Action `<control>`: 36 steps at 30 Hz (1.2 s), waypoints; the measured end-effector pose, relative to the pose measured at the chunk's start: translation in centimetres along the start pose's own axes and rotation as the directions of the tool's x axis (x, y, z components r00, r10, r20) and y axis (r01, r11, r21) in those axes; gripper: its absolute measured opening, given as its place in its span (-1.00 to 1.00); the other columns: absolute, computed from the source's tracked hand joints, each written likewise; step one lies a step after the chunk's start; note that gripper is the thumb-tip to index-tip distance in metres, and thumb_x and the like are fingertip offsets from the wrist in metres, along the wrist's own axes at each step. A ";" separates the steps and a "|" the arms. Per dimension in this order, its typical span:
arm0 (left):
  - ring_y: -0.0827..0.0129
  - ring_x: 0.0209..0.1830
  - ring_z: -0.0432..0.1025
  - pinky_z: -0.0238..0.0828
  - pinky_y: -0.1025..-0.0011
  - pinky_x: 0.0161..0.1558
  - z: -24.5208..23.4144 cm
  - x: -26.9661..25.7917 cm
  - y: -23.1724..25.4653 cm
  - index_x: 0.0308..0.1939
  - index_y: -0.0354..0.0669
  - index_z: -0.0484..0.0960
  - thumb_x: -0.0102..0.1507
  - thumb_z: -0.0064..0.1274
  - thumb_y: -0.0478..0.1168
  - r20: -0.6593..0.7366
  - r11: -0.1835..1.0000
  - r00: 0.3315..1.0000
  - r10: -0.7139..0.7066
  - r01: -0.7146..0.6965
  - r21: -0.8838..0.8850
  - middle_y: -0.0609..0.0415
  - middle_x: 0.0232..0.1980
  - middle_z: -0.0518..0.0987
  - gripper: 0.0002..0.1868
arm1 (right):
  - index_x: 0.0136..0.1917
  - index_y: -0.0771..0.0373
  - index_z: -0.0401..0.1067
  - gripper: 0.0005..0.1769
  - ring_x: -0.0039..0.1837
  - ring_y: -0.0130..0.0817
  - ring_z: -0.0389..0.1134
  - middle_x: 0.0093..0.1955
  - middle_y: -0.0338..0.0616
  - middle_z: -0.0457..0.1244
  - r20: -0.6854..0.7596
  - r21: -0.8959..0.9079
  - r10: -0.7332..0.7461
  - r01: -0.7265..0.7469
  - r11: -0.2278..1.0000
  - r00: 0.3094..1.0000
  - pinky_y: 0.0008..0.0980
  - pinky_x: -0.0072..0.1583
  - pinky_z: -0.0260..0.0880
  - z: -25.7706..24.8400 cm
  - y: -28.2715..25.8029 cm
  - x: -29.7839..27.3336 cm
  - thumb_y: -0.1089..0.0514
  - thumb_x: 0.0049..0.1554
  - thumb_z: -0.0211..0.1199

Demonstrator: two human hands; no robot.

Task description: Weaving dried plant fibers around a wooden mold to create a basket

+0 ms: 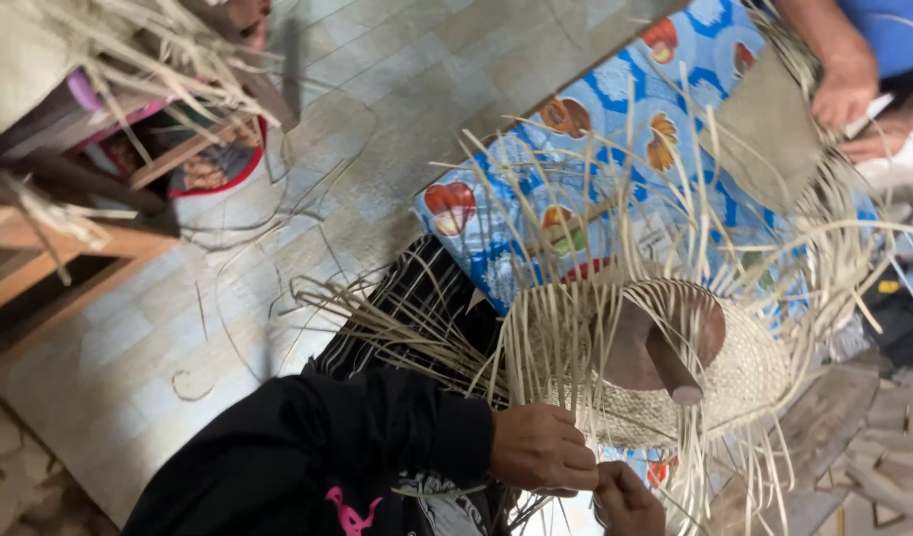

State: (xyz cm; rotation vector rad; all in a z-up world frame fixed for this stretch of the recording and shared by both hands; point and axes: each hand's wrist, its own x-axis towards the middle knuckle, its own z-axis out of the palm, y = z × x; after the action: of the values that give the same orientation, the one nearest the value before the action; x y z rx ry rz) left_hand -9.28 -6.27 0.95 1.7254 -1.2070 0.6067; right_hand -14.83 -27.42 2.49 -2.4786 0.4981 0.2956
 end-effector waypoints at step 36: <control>0.18 -0.29 0.33 0.29 0.31 -0.16 -19.0 1.9 2.8 -0.26 -0.31 0.45 0.26 -0.04 -0.35 -0.100 0.857 0.887 -0.451 0.399 -0.327 -0.05 -0.25 0.45 -0.94 | 0.00 0.29 0.18 -0.73 -0.45 -0.26 0.18 -0.27 0.16 0.24 -0.003 -0.356 -0.959 0.896 0.266 0.284 -0.34 -0.48 0.10 -4.7 -18.8 -2.3 0.46 0.06 0.13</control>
State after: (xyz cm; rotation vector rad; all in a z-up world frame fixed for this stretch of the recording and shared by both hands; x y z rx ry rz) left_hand -9.14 9.29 12.30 1.5731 -0.7122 0.2779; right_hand -8.71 -15.28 16.45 -2.5919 -1.1082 -0.4619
